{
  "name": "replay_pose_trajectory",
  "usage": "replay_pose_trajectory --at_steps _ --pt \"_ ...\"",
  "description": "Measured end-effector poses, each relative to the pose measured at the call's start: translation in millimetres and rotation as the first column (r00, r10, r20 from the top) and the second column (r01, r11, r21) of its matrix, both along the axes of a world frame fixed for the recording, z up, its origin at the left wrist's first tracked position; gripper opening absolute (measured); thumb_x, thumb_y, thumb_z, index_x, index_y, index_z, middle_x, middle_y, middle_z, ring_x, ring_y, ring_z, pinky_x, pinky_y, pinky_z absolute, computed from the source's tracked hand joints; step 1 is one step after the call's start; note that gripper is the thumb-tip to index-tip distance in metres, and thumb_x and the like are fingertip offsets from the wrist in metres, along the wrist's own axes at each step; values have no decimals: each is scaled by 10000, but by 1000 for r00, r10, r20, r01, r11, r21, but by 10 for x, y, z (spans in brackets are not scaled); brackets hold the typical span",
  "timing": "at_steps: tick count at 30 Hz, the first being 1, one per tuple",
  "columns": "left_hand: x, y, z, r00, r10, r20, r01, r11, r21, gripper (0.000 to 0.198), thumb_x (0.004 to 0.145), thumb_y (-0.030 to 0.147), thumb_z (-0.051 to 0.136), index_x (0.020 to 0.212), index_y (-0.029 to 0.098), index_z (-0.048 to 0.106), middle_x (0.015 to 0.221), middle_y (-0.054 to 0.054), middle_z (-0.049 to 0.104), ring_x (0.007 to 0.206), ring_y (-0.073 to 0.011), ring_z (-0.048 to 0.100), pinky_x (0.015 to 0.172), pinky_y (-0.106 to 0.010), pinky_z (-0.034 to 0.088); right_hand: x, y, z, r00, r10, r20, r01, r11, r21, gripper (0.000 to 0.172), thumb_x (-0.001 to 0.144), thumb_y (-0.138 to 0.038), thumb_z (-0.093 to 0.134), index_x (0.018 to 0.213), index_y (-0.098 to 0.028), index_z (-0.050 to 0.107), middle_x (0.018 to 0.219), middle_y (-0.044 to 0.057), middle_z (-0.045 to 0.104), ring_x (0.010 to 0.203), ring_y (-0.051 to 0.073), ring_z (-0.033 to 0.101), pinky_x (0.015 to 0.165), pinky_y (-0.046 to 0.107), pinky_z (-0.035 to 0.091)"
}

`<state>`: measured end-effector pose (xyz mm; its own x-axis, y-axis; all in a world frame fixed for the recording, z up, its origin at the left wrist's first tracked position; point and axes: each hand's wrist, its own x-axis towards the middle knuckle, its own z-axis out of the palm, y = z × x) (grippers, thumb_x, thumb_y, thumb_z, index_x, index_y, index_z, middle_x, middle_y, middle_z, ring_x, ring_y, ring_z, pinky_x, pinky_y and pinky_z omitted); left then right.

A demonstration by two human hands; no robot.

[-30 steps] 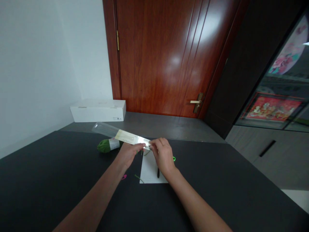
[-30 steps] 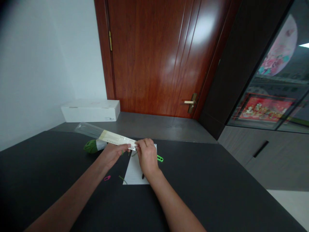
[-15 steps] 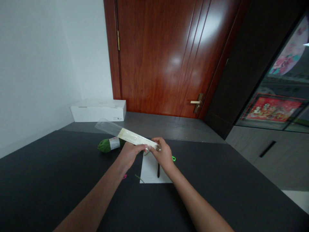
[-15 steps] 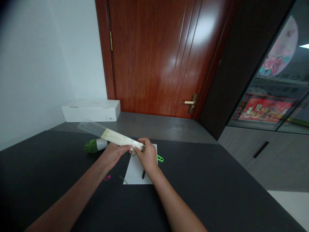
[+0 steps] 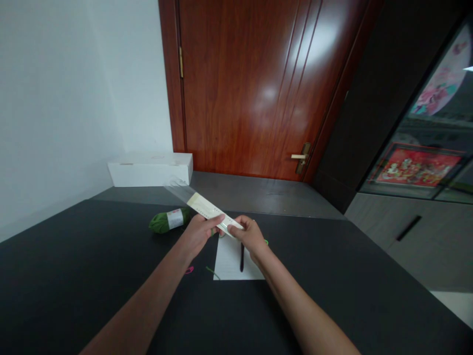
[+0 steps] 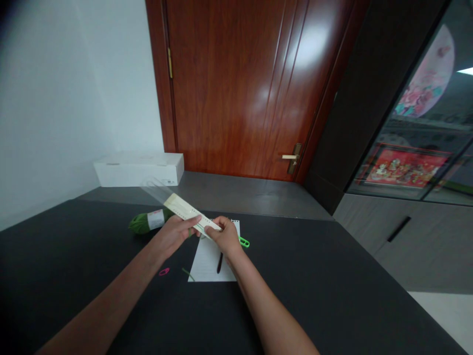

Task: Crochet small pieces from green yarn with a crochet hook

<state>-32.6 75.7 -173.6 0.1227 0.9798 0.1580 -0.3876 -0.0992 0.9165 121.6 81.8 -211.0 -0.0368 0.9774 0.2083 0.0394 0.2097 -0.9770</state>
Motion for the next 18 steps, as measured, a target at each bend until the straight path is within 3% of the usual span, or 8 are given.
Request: replay_pose_trajectory --at_steps 7,13,18 --pt "-10 38 -22 997 40 59 -39 999 -12 310 602 294 906 746 81 733 669 -61 669 573 -158 586 466 -270 449 -2 15 -5 1000 -28 5 28 999 22 292 710 -476 660 705 -184 650 634 1 650 576 131 532 566 247 397" --pt "-92 54 27 989 88 116 -85 996 -29 399 676 335 860 961 69 777 701 -72 712 588 -153 604 474 -243 421 -59 -39 -15 999 -1 44 -1 1000 29 313 802 -514 590 792 -202 610 548 -19 637 391 119 493 412 232 350" --pt "-107 70 50 982 104 157 -90 992 -89 293 801 351 744 845 62 767 705 -121 743 584 -177 640 473 -250 423 -79 -98 8 997 20 69 -24 998 56 257 830 -467 566 802 -212 579 536 -27 643 353 114 499 379 215 340"
